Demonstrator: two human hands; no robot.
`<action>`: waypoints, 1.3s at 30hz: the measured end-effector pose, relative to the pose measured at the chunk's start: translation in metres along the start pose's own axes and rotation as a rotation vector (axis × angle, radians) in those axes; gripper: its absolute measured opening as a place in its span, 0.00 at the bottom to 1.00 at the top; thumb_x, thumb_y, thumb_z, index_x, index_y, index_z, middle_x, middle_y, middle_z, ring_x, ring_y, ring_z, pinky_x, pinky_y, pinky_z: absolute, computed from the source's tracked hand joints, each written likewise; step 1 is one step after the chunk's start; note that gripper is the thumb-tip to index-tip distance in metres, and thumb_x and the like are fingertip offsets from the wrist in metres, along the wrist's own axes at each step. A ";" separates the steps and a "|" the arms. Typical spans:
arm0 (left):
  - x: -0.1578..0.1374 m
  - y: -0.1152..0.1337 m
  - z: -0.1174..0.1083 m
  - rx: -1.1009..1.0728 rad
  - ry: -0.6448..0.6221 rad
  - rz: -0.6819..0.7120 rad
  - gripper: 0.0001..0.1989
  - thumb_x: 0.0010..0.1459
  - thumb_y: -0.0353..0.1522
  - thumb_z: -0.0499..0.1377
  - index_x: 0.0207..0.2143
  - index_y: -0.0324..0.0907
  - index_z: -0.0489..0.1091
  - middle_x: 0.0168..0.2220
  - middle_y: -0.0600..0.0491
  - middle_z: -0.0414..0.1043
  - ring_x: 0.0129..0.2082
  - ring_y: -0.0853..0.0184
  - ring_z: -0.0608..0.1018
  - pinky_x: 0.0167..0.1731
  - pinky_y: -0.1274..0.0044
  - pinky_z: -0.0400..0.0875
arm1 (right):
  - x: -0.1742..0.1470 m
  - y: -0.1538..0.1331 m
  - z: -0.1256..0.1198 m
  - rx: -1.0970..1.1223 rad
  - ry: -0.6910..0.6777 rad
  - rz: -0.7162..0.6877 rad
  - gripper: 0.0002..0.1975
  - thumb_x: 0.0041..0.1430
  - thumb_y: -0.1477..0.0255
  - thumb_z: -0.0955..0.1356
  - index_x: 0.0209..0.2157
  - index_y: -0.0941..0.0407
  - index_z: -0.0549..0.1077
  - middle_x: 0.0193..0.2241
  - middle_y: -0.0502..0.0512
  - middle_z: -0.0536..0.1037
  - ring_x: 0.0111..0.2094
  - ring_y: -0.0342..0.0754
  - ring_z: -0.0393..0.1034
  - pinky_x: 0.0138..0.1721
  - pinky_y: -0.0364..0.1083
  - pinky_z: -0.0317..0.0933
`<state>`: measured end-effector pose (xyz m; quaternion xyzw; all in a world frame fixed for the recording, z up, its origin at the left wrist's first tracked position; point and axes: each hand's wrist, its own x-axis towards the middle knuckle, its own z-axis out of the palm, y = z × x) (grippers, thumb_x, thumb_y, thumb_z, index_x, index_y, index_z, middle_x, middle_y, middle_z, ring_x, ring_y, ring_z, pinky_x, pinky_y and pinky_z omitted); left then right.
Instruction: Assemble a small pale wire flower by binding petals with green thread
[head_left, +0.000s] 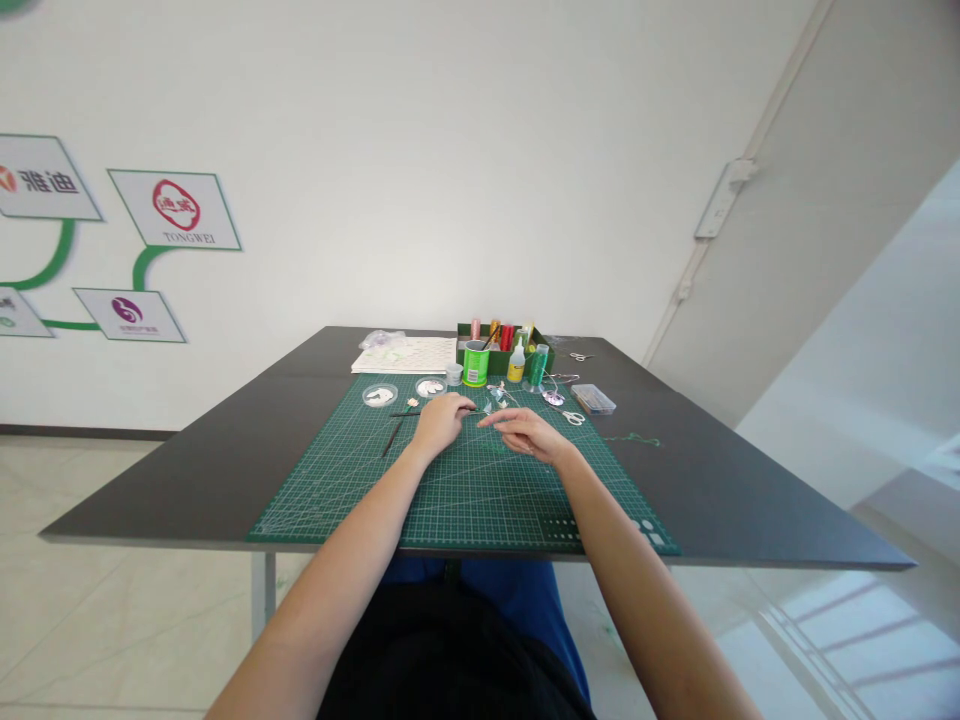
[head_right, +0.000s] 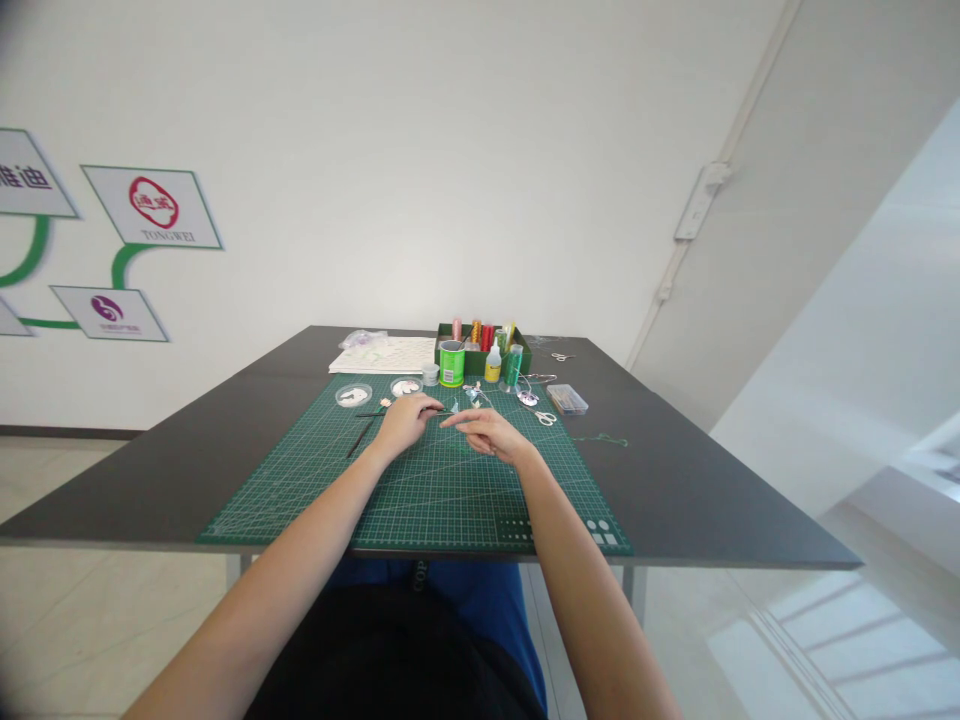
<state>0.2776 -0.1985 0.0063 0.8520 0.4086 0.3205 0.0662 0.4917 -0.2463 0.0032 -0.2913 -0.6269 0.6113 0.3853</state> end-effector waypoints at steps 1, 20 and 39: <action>0.000 -0.001 0.000 -0.003 0.012 -0.014 0.13 0.62 0.25 0.57 0.43 0.43 0.80 0.44 0.49 0.80 0.45 0.61 0.79 0.49 0.70 0.71 | 0.000 0.000 0.000 -0.002 -0.006 0.003 0.16 0.59 0.69 0.70 0.45 0.64 0.79 0.08 0.38 0.57 0.11 0.36 0.44 0.17 0.41 0.39; 0.000 0.003 0.000 -0.072 -0.192 0.189 0.14 0.60 0.23 0.58 0.42 0.43 0.80 0.42 0.50 0.81 0.43 0.62 0.80 0.47 0.73 0.71 | 0.003 -0.003 0.000 0.085 0.238 -0.104 0.16 0.55 0.70 0.72 0.44 0.62 0.79 0.08 0.37 0.52 0.11 0.35 0.41 0.17 0.42 0.35; 0.001 0.011 -0.004 -0.360 -0.197 0.156 0.08 0.58 0.25 0.62 0.39 0.40 0.81 0.38 0.49 0.81 0.36 0.66 0.80 0.42 0.75 0.72 | 0.007 0.002 -0.007 0.036 0.418 -0.081 0.21 0.52 0.67 0.71 0.46 0.64 0.79 0.08 0.37 0.54 0.11 0.35 0.41 0.16 0.41 0.34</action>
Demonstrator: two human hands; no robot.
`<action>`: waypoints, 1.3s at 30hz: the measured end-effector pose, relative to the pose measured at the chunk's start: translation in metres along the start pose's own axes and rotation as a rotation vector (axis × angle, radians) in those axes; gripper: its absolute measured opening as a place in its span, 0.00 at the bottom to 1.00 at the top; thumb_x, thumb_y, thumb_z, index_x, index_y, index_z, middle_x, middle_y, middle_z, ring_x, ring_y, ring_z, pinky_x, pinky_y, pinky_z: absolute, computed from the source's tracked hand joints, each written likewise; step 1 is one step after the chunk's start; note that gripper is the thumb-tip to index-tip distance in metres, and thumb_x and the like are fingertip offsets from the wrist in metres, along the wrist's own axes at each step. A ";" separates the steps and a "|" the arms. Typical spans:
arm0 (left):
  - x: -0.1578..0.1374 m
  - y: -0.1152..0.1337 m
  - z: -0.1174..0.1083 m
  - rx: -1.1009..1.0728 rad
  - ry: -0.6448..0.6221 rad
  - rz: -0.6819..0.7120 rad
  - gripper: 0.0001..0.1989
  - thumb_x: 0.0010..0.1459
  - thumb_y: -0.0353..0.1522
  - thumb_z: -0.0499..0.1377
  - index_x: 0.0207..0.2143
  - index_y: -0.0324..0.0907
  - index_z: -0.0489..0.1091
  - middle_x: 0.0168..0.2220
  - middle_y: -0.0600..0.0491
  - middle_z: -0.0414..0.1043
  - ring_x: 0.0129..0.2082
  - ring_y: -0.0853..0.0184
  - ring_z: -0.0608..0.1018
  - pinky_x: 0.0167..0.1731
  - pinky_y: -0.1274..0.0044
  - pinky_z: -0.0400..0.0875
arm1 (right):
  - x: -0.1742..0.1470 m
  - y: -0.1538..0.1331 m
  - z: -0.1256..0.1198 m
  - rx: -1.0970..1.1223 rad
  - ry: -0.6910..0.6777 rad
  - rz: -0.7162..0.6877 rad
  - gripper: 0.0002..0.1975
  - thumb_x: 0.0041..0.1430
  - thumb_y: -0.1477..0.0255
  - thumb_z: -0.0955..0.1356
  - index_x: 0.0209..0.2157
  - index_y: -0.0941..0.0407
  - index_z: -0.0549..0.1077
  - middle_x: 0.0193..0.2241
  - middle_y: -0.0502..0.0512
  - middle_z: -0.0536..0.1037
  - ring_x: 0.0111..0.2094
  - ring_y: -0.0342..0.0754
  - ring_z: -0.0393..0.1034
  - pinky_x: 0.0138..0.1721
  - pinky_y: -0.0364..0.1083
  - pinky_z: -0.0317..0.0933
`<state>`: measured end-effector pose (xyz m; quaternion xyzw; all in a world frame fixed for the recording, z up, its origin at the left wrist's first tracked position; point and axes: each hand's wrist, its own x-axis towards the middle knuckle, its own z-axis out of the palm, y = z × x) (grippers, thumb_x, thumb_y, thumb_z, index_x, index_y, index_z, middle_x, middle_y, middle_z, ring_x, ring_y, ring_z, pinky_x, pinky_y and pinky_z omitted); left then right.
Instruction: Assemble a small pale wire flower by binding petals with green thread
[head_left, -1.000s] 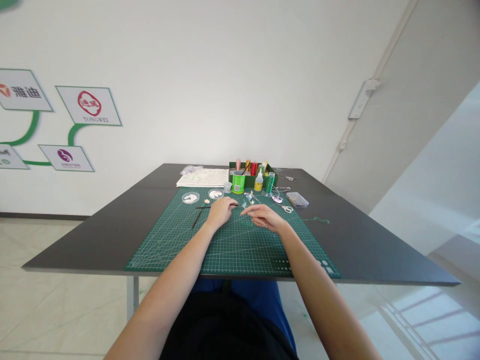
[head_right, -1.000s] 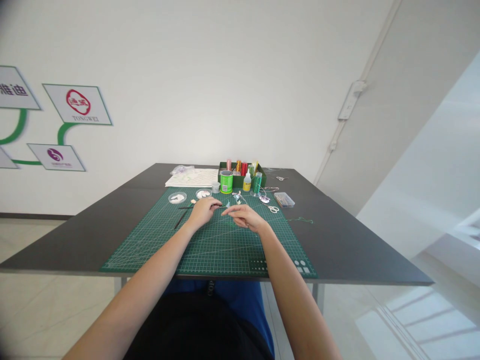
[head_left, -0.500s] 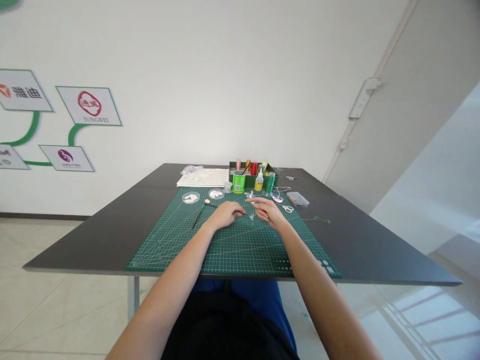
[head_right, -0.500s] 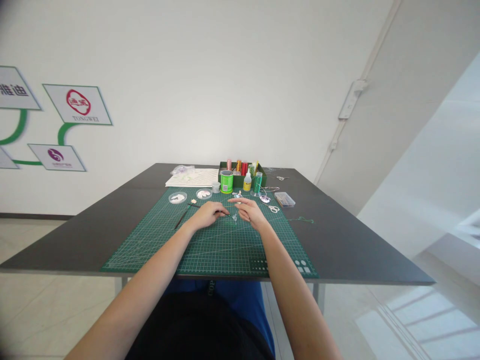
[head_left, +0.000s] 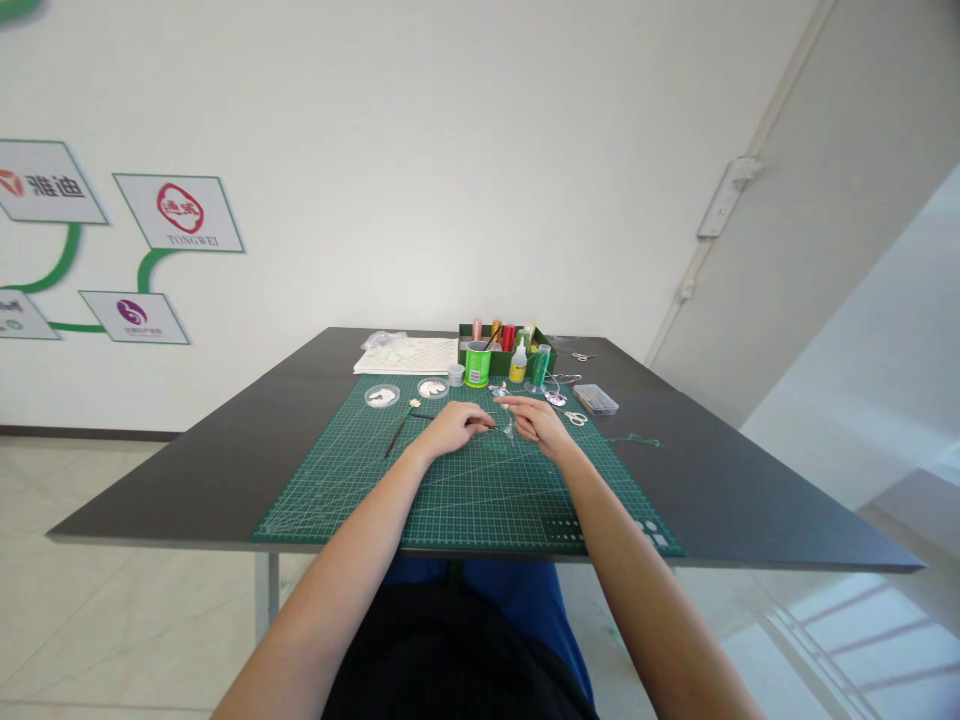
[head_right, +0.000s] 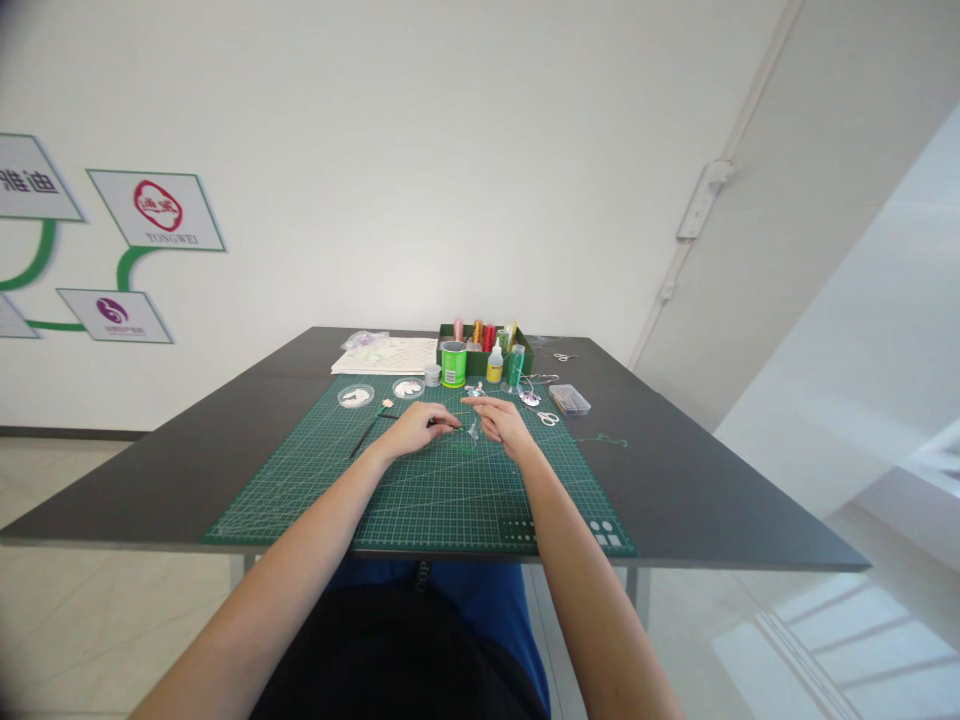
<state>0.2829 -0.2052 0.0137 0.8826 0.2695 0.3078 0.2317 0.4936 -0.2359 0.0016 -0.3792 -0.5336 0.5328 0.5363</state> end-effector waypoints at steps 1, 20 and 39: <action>0.000 0.000 0.000 -0.017 0.006 -0.004 0.08 0.58 0.25 0.62 0.39 0.40 0.81 0.38 0.49 0.81 0.36 0.66 0.80 0.42 0.76 0.73 | 0.000 0.000 0.000 -0.004 -0.001 0.005 0.21 0.52 0.67 0.71 0.46 0.65 0.79 0.08 0.37 0.54 0.11 0.35 0.41 0.15 0.41 0.34; 0.001 -0.007 0.004 -0.234 0.075 -0.055 0.09 0.57 0.27 0.64 0.41 0.38 0.77 0.32 0.51 0.79 0.32 0.67 0.78 0.36 0.77 0.72 | 0.005 0.012 -0.004 -0.089 0.020 0.173 0.22 0.46 0.72 0.67 0.43 0.65 0.79 0.07 0.38 0.55 0.10 0.36 0.43 0.14 0.40 0.35; 0.001 0.002 -0.004 -0.184 0.127 -0.040 0.10 0.58 0.24 0.61 0.41 0.39 0.80 0.34 0.50 0.80 0.27 0.70 0.75 0.33 0.77 0.70 | 0.003 0.009 -0.003 -0.023 -0.081 0.225 0.16 0.46 0.73 0.68 0.40 0.61 0.74 0.08 0.37 0.54 0.10 0.36 0.43 0.14 0.39 0.33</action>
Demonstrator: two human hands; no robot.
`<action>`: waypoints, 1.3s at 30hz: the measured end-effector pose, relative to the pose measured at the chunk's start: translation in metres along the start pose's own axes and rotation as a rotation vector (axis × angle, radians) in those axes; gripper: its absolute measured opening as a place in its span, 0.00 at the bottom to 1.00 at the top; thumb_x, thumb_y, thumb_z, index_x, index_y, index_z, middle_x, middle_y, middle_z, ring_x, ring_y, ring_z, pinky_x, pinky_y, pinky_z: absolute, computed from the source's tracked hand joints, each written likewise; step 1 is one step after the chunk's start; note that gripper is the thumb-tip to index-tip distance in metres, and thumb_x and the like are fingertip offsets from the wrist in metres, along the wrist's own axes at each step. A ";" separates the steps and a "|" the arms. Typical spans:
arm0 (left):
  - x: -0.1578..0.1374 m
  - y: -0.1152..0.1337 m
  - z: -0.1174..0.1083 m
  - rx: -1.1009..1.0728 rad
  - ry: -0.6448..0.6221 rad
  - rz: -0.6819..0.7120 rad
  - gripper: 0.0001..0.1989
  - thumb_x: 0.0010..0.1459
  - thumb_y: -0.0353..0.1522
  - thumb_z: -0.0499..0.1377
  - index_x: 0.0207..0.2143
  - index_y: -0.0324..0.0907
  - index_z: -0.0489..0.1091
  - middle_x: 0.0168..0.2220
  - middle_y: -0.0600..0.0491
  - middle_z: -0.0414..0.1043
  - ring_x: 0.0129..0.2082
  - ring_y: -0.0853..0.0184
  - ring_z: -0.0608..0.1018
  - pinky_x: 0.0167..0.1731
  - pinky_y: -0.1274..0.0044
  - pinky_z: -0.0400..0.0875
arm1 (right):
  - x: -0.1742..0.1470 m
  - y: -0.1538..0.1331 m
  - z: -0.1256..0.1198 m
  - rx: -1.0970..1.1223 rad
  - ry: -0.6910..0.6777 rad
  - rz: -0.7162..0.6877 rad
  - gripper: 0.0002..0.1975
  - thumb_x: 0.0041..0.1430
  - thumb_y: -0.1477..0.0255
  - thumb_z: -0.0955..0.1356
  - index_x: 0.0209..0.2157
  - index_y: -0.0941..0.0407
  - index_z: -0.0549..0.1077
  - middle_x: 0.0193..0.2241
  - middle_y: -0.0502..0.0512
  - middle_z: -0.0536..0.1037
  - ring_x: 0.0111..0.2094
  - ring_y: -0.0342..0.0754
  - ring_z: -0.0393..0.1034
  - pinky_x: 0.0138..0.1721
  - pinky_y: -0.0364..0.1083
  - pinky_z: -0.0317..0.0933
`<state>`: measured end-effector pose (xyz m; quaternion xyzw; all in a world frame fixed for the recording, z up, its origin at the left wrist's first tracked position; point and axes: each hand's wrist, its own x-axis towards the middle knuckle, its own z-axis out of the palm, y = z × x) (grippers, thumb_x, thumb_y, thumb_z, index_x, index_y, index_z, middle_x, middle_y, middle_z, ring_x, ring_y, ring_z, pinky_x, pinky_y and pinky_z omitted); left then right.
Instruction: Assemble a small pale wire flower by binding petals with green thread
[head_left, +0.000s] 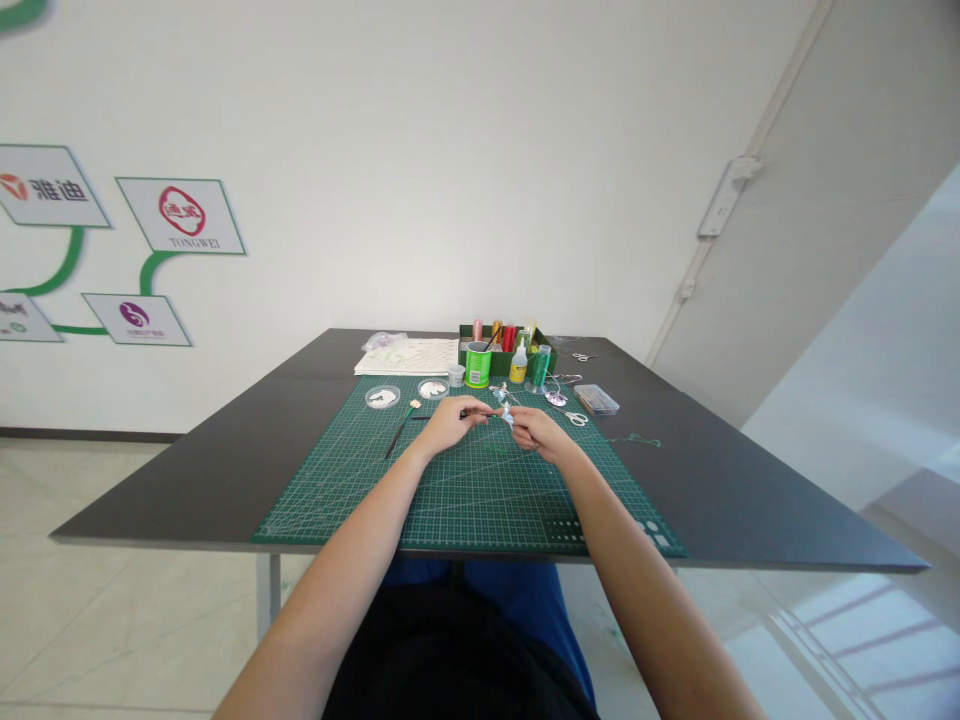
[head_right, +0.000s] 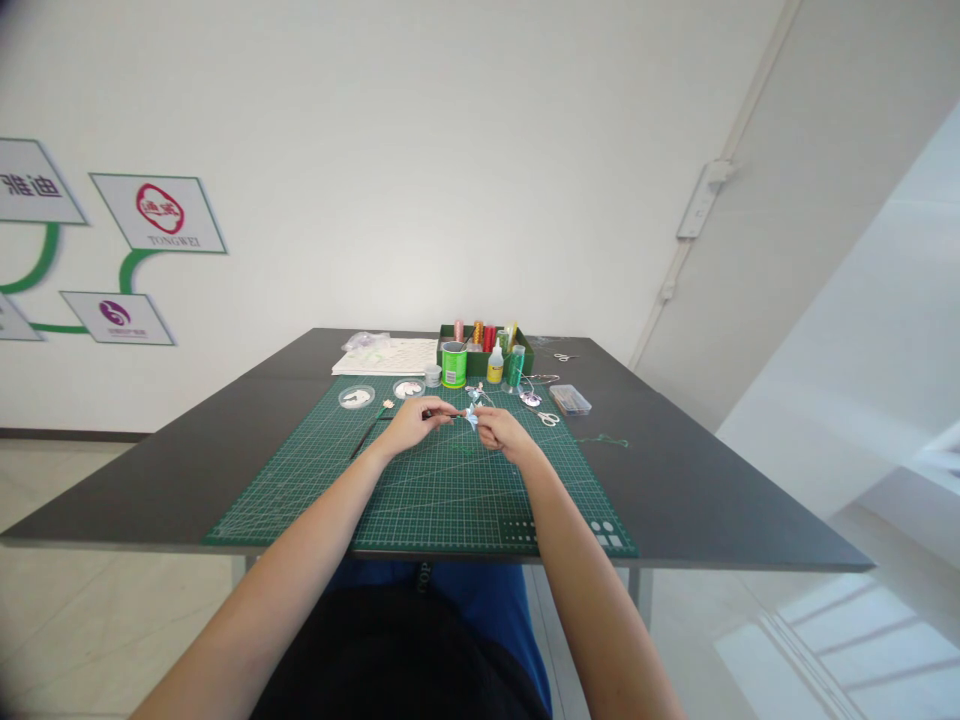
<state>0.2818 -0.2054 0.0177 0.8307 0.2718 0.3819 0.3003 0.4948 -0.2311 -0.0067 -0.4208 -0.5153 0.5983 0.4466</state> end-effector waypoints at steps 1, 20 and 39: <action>0.000 0.000 0.000 -0.005 0.001 -0.003 0.11 0.58 0.24 0.61 0.41 0.39 0.80 0.34 0.50 0.80 0.27 0.70 0.75 0.33 0.77 0.70 | -0.001 -0.001 0.000 0.019 -0.008 -0.004 0.16 0.46 0.73 0.68 0.40 0.61 0.74 0.08 0.37 0.54 0.10 0.36 0.42 0.14 0.39 0.33; 0.006 -0.012 0.002 -0.276 0.008 -0.075 0.10 0.58 0.27 0.61 0.41 0.36 0.79 0.37 0.46 0.81 0.34 0.65 0.81 0.30 0.78 0.73 | 0.002 -0.004 -0.013 0.261 0.014 -0.051 0.08 0.51 0.72 0.70 0.35 0.57 0.72 0.09 0.37 0.52 0.12 0.37 0.41 0.15 0.40 0.34; 0.009 -0.021 -0.001 -0.479 0.140 -0.079 0.14 0.50 0.33 0.67 0.40 0.37 0.79 0.31 0.47 0.80 0.31 0.64 0.81 0.29 0.77 0.72 | 0.006 0.000 -0.017 0.285 0.151 -0.023 0.06 0.48 0.75 0.69 0.31 0.58 0.73 0.08 0.38 0.53 0.11 0.35 0.41 0.13 0.38 0.35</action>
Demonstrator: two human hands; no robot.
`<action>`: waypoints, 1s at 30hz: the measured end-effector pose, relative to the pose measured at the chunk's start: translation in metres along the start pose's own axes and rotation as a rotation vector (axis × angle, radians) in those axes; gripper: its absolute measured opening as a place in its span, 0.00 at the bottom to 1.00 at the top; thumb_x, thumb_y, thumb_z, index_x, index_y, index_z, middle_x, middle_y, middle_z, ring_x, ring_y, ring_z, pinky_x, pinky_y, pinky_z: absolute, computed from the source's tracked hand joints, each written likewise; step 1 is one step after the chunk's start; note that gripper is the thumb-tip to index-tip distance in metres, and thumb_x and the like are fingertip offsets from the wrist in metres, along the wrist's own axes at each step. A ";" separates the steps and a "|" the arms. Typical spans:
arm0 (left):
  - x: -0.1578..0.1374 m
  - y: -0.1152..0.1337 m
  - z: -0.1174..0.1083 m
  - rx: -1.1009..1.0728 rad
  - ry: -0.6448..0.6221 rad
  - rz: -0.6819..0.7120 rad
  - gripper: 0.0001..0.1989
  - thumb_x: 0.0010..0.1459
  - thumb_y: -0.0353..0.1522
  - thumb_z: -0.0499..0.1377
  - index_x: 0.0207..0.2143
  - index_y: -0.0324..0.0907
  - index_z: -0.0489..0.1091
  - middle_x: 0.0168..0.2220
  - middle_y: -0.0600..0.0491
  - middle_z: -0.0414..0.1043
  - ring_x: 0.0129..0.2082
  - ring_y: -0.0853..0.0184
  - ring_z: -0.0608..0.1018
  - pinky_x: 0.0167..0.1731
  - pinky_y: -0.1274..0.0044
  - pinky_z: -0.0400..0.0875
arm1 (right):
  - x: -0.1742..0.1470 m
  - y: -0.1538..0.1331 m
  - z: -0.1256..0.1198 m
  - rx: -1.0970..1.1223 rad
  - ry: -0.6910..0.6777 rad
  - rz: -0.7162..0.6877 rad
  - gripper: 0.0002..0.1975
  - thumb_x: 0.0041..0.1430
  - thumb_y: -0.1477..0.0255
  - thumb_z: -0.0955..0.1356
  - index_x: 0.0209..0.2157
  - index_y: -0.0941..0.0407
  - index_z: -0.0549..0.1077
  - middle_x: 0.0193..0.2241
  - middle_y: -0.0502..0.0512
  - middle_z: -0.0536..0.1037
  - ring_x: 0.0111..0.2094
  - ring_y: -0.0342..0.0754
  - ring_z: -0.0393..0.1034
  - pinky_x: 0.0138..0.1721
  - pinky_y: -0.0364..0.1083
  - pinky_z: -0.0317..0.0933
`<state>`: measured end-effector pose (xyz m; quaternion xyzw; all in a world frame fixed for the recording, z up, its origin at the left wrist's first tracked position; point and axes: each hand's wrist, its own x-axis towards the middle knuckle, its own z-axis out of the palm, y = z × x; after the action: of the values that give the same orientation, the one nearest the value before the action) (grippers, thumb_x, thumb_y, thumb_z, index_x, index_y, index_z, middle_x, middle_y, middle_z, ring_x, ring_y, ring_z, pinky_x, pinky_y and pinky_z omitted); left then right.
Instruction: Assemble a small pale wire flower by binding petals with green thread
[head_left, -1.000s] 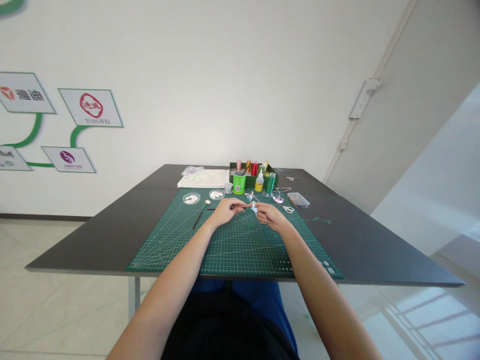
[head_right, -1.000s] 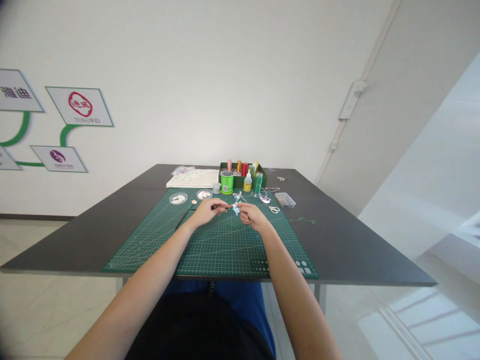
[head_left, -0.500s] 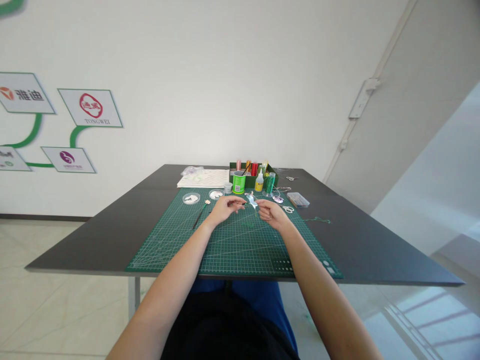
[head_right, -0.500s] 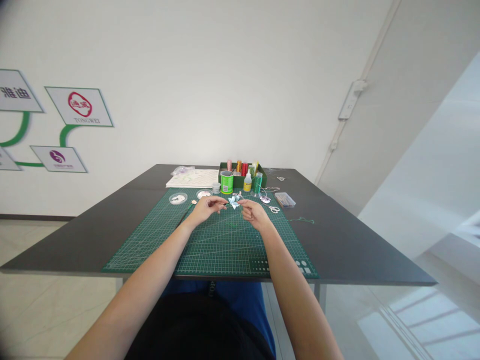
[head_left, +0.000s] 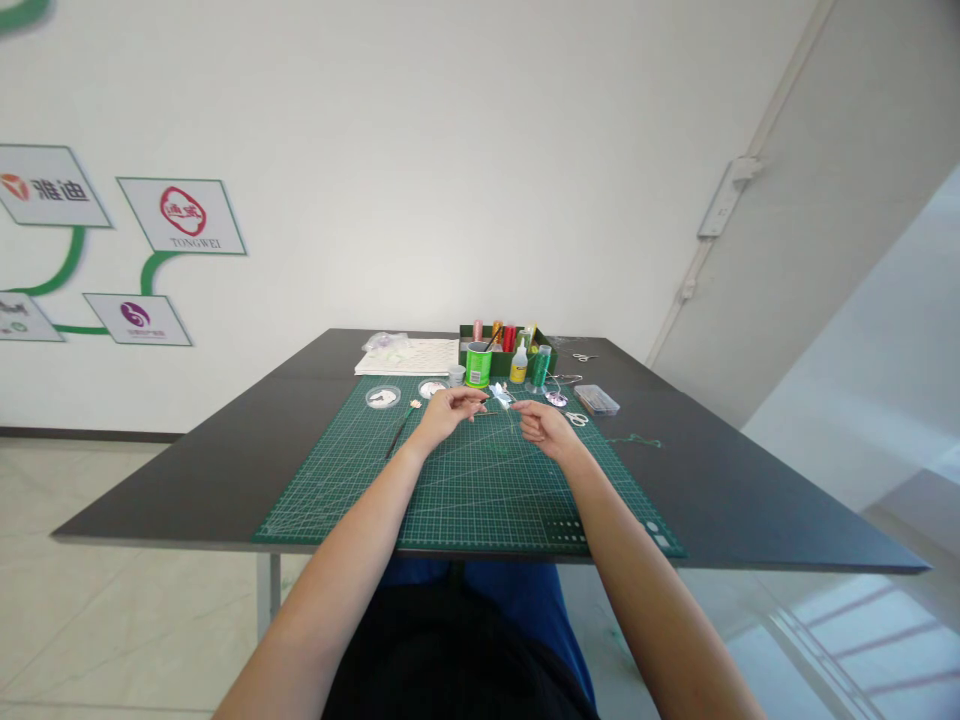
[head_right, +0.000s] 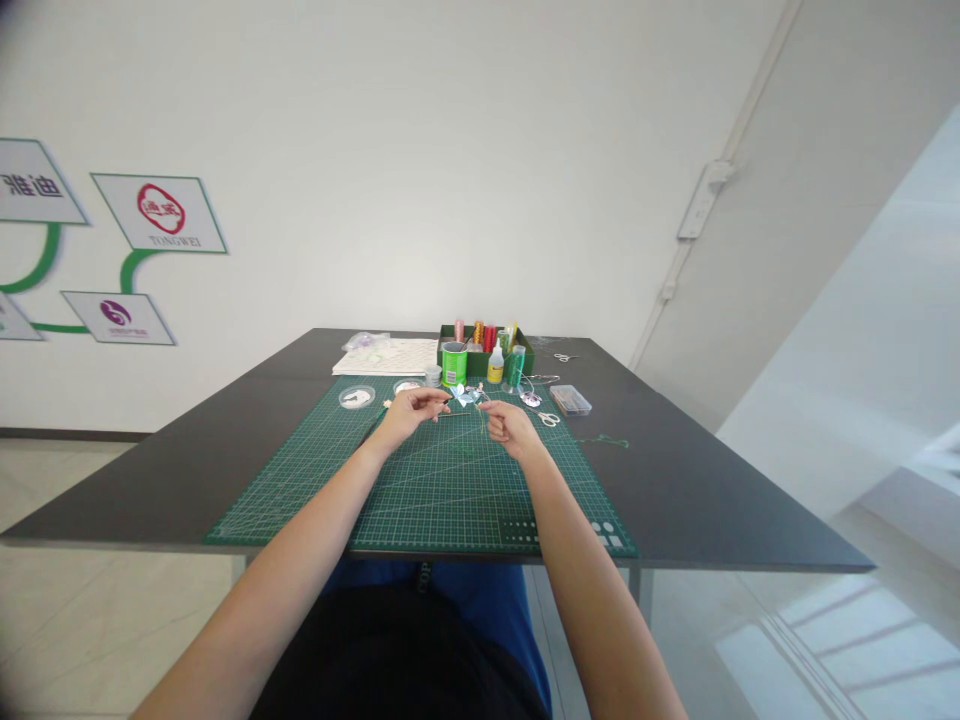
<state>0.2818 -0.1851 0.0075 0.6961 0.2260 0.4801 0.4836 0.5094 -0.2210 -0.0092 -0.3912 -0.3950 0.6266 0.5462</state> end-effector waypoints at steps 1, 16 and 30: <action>0.000 0.001 0.000 -0.009 0.017 0.001 0.14 0.50 0.34 0.67 0.40 0.36 0.79 0.30 0.48 0.80 0.29 0.65 0.80 0.29 0.77 0.71 | 0.000 0.000 0.000 -0.001 -0.002 -0.002 0.06 0.48 0.75 0.69 0.31 0.59 0.73 0.08 0.38 0.53 0.11 0.35 0.42 0.13 0.38 0.35; 0.003 0.006 -0.006 -0.138 0.252 -0.049 0.18 0.43 0.33 0.68 0.39 0.36 0.79 0.30 0.49 0.80 0.21 0.73 0.71 0.20 0.81 0.57 | -0.002 -0.001 0.001 -0.001 0.035 0.002 0.05 0.46 0.77 0.68 0.30 0.59 0.73 0.08 0.38 0.53 0.11 0.35 0.42 0.13 0.37 0.35; 0.002 0.007 -0.007 -0.134 0.299 -0.037 0.17 0.44 0.33 0.67 0.39 0.37 0.80 0.29 0.49 0.80 0.21 0.72 0.71 0.19 0.81 0.58 | -0.005 -0.004 0.007 -0.039 0.166 0.037 0.11 0.48 0.81 0.65 0.36 0.60 0.72 0.12 0.43 0.65 0.11 0.35 0.49 0.12 0.36 0.38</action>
<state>0.2755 -0.1835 0.0146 0.5788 0.2756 0.5835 0.4986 0.5055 -0.2262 -0.0024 -0.4595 -0.3534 0.5942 0.5576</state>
